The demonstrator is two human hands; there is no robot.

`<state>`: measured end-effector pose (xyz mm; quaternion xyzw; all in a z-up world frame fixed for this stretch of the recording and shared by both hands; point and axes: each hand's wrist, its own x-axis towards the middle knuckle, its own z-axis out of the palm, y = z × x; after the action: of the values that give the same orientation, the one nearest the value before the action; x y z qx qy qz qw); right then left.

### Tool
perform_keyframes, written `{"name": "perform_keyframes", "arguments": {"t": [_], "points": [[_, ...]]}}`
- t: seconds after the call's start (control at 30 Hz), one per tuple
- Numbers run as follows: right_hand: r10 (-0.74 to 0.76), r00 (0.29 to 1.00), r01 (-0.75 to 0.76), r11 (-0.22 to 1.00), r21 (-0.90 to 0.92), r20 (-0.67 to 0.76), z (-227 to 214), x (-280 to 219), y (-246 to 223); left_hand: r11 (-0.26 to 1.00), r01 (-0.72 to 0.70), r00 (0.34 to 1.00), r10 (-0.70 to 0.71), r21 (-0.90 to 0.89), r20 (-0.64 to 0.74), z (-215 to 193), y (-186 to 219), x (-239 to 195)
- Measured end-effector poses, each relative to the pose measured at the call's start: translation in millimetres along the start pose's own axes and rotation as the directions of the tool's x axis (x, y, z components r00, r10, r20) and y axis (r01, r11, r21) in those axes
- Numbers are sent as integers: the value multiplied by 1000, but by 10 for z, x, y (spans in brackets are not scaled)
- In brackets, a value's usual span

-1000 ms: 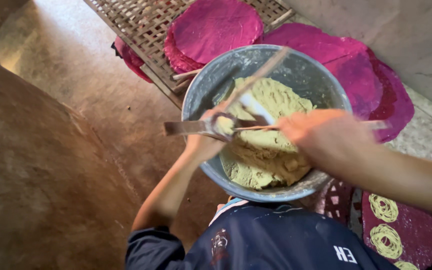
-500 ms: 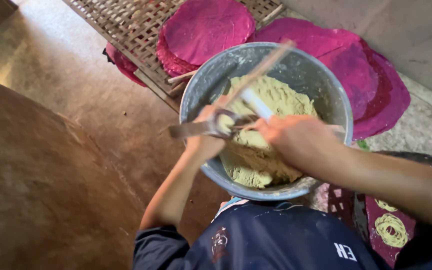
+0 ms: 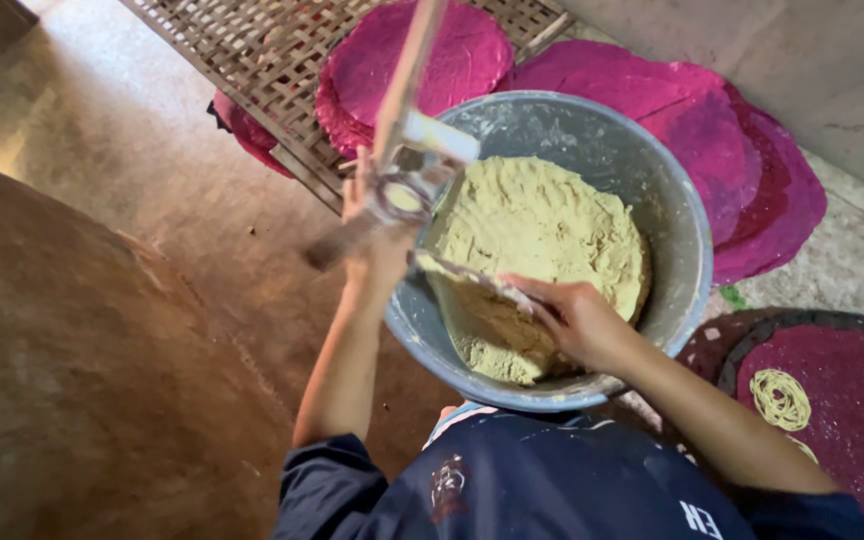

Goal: The person uses a wooden dough press to extrude yellow dough into spiral shapes onto a pink cloth-lined tray. They repeatedly refill the press from a metal bowl and arrange the formed spirals on the tray.

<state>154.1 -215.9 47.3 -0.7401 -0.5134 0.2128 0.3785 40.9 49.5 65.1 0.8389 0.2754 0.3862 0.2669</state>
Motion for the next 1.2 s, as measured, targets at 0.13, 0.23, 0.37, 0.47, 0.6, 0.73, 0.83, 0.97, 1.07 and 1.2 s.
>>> {"name": "perform_keyframes", "arguments": {"t": [0.13, 0.23, 0.37, 0.47, 0.6, 0.73, 0.83, 0.97, 1.07, 1.2], "points": [[132, 944, -101, 988, -117, 303, -74, -59, 46, 750, 78, 997, -45, -657, 68, 6, -88, 65], [-22, 989, 22, 1000, 5, 147, -239, -46, 19, 419, 432, 899, -132, -799, 417, 78, 142, -180], [-194, 891, 406, 744, 531, -410, -651, -248, -153, 29, 813, 553, 275, -582, 786, 355, 799, -917], [-91, 836, 545, 243, 802, -541, -937, -654, -350, 45, 961, 242, 335, -272, 911, 652, 1340, -1375], [-570, 681, 700, 322, 638, -459, -1592, -1201, -385, 374, 318, 548, 678, -871, 491, 722, 1778, -1420], [-480, 793, 504, 863, -38, -374, -1710, -2237, -362, 884, 20, 387, 424, -468, 819, 561, 2279, -1501], [-716, 666, 612, 685, -395, -210, -1581, -2721, -316, 808, -154, 223, 589, -569, 777, 470, 2656, -1691], [-695, 674, 561, 702, -439, -250, -1462, -3174, -334, 837, -263, 48, 508, -480, 860, 623, 3051, -2040], [-622, 701, 485, 774, -408, -348, -1451, -3403, -321, 745, 39, 22, 666, -666, 746, 827, 3163, -2163], [-372, 758, 316, 928, -198, -536, -1427, -3885, -48, 620, 366, -99, 767, -694, 634, 1254, 3232, -2185]]}}
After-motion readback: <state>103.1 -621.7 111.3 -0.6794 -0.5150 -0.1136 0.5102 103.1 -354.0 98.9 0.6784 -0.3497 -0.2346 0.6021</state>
